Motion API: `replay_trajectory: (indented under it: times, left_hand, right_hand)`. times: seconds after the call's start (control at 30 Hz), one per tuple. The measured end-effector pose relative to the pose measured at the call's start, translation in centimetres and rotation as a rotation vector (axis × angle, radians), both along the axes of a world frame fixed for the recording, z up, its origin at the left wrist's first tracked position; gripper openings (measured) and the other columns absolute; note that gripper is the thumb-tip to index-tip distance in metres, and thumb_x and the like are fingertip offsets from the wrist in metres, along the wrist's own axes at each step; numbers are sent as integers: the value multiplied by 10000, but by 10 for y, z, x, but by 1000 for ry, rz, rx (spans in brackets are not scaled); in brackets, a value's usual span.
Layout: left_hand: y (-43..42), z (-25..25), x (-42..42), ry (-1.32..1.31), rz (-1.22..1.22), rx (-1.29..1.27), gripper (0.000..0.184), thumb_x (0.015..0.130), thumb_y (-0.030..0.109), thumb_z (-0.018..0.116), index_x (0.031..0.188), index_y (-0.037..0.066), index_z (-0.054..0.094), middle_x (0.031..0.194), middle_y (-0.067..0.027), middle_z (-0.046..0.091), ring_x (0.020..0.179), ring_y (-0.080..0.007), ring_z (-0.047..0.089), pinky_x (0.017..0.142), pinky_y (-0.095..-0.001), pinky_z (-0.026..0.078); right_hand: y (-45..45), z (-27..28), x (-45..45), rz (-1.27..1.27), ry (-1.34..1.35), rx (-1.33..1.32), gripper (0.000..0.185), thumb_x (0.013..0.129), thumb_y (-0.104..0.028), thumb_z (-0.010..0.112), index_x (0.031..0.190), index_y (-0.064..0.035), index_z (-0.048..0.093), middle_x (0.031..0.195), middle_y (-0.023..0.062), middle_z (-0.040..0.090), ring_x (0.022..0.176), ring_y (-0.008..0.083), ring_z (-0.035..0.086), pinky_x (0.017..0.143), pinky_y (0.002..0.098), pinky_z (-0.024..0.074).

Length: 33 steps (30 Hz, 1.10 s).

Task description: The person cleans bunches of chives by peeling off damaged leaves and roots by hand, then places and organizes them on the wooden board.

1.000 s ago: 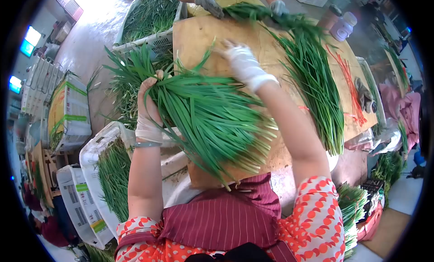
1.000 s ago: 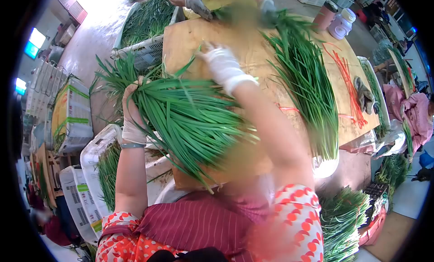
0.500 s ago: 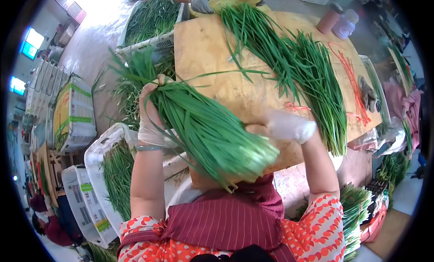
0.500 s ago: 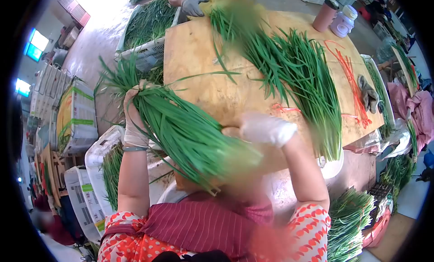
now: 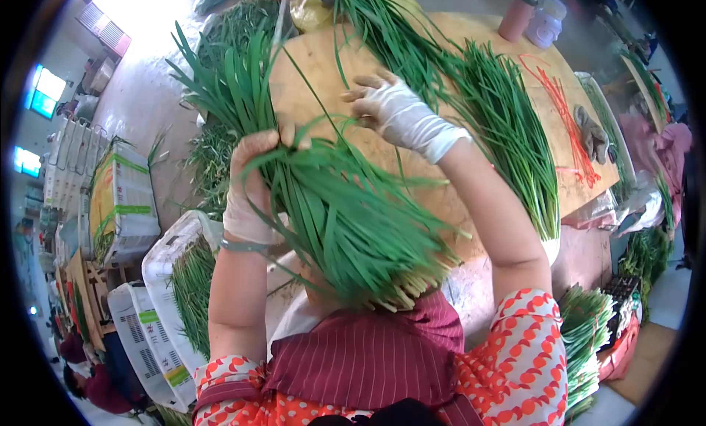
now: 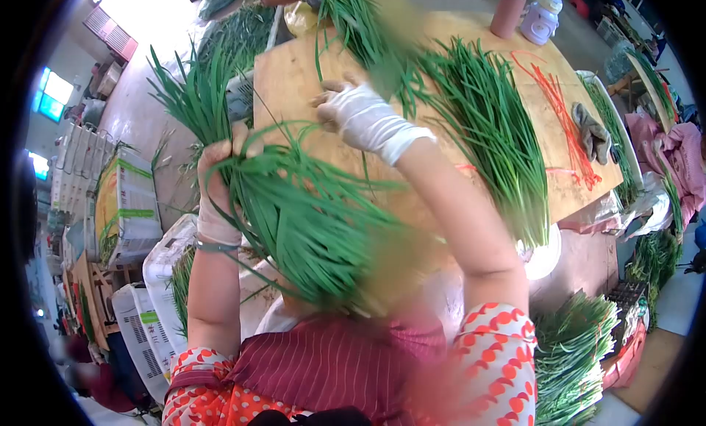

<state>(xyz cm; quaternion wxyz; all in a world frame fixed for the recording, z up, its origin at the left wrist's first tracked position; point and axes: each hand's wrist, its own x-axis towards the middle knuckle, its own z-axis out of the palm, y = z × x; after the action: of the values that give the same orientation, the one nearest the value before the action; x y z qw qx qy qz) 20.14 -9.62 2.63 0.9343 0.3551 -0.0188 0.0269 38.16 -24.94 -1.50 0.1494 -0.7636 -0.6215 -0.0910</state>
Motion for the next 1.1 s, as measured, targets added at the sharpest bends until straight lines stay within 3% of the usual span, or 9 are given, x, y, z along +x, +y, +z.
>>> replay_trajectory:
  times: [0.07,0.13,0.5,0.63,0.7,0.77,0.9,1.0,1.1]
  left_hand:
    - [-9,1,6,34,37,-48,212,786,199,571,890,17,535,851,-125,592,811,-257,605,738,-359,515]
    - [2,-16,18,156,152,14,227,790,204,568,916,17,544,859,-120,600,797,-257,612,736,-365,517]
    - [15,-39,60,220,333,232,353,867,303,509,1101,41,542,987,-83,620,891,-193,605,811,-338,493]
    - [78,-82,65,432,210,612,419,891,305,491,1214,38,480,1191,-105,537,1033,-183,543,879,-352,441]
    - [73,-66,32,552,432,730,466,902,327,465,1272,44,447,1279,-128,460,1105,-216,495,927,-363,391]
    - [52,-41,-14,470,513,675,537,893,360,477,1325,52,396,1322,-141,405,1144,-250,453,955,-378,358]
    - [-3,-30,-96,486,509,650,585,878,370,501,1347,49,362,1346,-131,392,1135,-229,453,966,-389,350]
    - [-55,-53,-137,460,430,621,580,866,184,552,1366,22,306,1354,-111,386,1126,-176,464,957,-330,371]
    - [-89,-56,-136,477,378,555,653,849,66,566,1391,-1,208,1340,-108,397,1105,-161,481,940,-281,386]
  right_hand:
    - [-29,4,-7,-231,372,-186,165,851,-193,526,962,-83,581,994,110,621,1035,327,525,1036,438,260]
    - [-61,-7,-11,-362,524,-145,228,868,-198,466,1002,-33,545,875,203,610,844,386,567,792,436,431]
    - [-146,-5,-99,-585,617,-408,257,872,-245,503,1006,-46,595,860,202,626,836,364,594,714,415,459]
    - [-158,-16,-108,-646,518,-178,303,857,-282,542,1051,-54,592,865,198,626,843,362,592,720,416,456]
    - [-160,-21,-115,-700,561,-40,310,853,-285,552,1061,-59,594,865,196,626,844,356,592,723,414,455]
    - [-153,-19,-124,-621,125,64,257,801,-306,577,816,-51,610,693,152,589,696,321,605,628,413,474]
    - [-129,2,-169,-541,427,132,313,741,-375,645,754,-62,624,695,113,608,665,291,595,601,414,455]
    - [-112,-23,-183,-571,476,-44,270,739,-357,658,740,-88,636,704,109,614,658,276,595,597,392,459]
    - [-112,-21,-184,-668,637,165,258,743,-343,658,748,-87,640,707,108,615,661,274,597,590,383,458]
